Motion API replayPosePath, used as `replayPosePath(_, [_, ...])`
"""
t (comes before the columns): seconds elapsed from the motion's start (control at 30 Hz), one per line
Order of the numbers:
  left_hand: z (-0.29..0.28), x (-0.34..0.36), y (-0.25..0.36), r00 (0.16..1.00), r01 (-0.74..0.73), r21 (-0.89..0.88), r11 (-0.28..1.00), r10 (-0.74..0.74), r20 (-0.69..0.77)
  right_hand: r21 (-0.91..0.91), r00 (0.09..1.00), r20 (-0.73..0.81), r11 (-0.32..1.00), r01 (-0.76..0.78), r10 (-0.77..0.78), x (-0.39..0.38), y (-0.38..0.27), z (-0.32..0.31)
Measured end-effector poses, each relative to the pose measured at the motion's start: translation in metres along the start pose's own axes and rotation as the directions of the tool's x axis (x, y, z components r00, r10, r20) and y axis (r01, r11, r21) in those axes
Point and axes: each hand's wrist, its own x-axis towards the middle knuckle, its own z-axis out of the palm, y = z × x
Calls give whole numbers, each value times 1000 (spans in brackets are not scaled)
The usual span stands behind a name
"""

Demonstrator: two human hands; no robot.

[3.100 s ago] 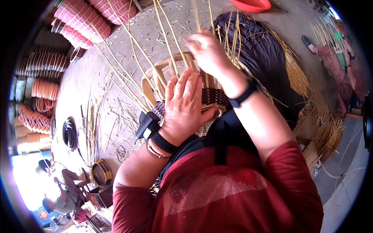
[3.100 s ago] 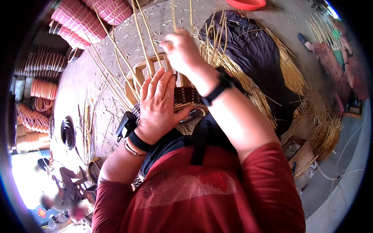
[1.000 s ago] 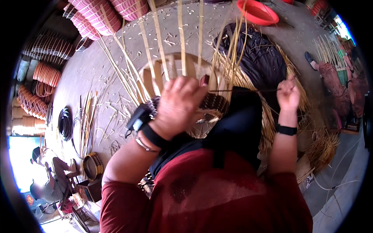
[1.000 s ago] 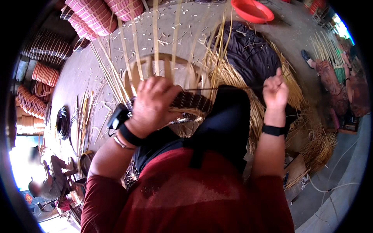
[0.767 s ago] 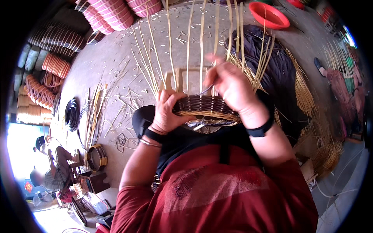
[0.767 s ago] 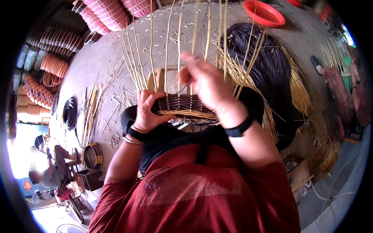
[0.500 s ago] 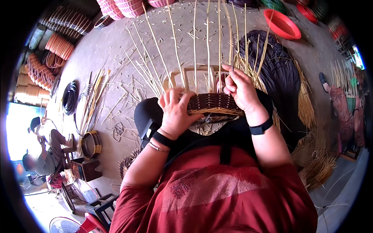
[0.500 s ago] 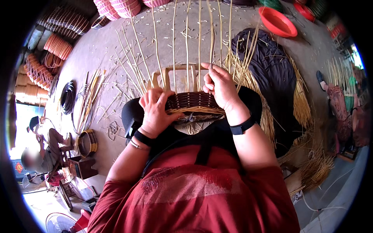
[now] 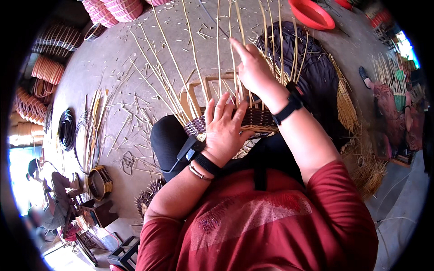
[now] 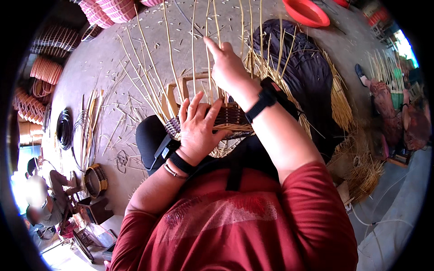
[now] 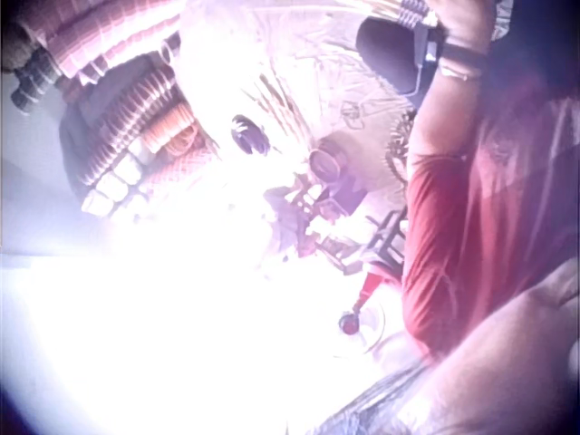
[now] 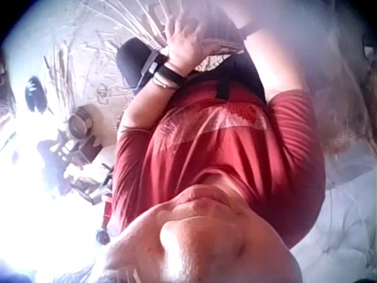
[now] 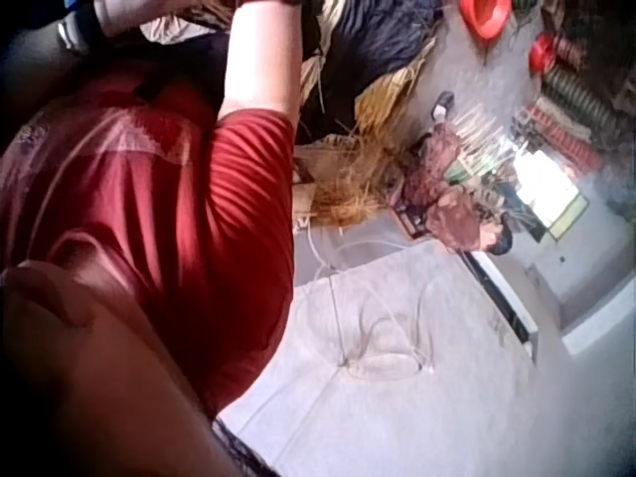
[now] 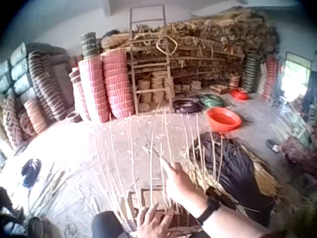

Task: The person weaves a basket by hand, threading flexible strips through vertical spokes and tightening the weave with their fingers.

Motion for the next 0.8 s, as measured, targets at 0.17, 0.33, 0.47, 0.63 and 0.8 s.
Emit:
replayPosePath(0.17, [-5, -4, -11, 1000, -1, -13, 1000, 1, 7, 853, 970, -106, 521, -24, 219, -64, 12, -39])
replayPosePath(0.33, [7, 9, 10, 995, -72, 187, 980, 83, -52, 936, 860, 350, -178, -304, 372, -145, 97, -39])
replayPosePath(0.47, [30, 18, 35, 982, -162, 281, 946, 126, 143, 954, 895, 132, 190, -231, 426, -78, 76, -42])
replayPosePath(0.63, [23, 35, 35, 970, -66, 14, 998, 61, 234, 354, 988, -3, 924, -144, 155, 1, 79, 9])
replayPosePath(0.8, [17, 32, 28, 976, -89, -38, 995, 95, 194, 880, 895, -42, 441, -177, 443, -56, 65, -36])
